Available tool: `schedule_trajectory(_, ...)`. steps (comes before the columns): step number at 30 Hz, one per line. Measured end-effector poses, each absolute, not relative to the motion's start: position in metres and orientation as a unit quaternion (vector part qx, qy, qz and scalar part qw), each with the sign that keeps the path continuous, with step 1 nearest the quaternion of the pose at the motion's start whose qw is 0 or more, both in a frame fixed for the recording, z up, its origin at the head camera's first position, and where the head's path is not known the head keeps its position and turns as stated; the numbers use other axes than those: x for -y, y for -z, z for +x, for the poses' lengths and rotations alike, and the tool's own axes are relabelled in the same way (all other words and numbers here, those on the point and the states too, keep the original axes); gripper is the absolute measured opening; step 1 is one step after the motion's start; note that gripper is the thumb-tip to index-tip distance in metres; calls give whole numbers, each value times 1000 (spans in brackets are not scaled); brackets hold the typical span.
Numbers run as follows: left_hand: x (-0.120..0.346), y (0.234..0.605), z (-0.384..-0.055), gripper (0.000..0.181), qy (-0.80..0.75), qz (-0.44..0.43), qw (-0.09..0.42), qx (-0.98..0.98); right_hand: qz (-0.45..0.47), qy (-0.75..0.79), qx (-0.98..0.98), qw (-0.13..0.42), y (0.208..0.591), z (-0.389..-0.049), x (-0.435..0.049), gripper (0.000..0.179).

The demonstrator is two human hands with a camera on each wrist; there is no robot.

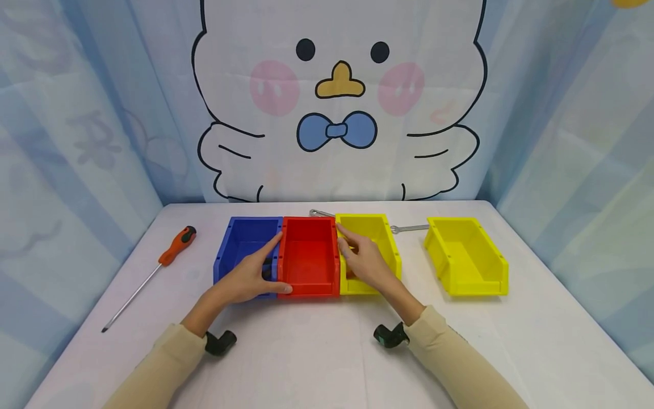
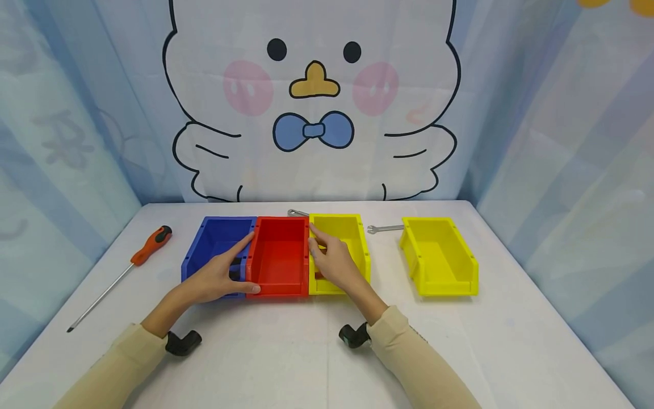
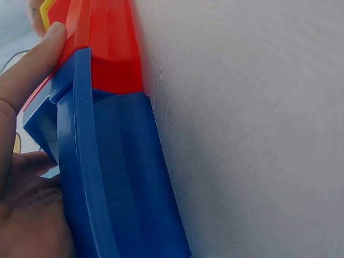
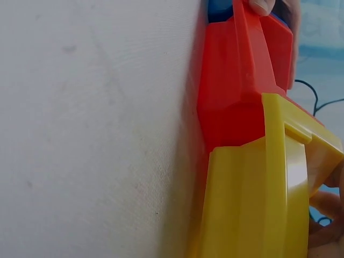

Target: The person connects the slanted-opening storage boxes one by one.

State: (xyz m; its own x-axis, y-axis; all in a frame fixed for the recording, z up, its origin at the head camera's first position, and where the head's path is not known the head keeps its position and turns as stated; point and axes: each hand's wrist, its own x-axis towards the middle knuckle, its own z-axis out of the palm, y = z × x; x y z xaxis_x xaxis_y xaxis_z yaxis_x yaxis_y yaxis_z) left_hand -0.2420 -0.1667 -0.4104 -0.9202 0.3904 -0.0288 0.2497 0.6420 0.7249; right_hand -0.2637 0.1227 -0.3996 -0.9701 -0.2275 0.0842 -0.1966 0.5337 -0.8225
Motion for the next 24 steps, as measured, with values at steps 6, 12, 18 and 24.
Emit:
schedule_trajectory(6, 167, 410, -241, 121, -385, 180, 89, -901, -112, 467, -877, 19, 401, -264, -122, 54)
schedule_trajectory(12, 167, 411, -242, 121, -386, 180, 88, -900, -112, 467, -877, 18, 403, -264, -122, 55)
schedule_trajectory(18, 167, 412, -243, 121, -387, 175, 91, -901, -115, 470, -875, 17, 403, -264, -123, 54)
schedule_trajectory(24, 167, 411, -242, 122, -388, 176, 91, -900, -115, 469, -875, 14, 403, -264, -123, 54)
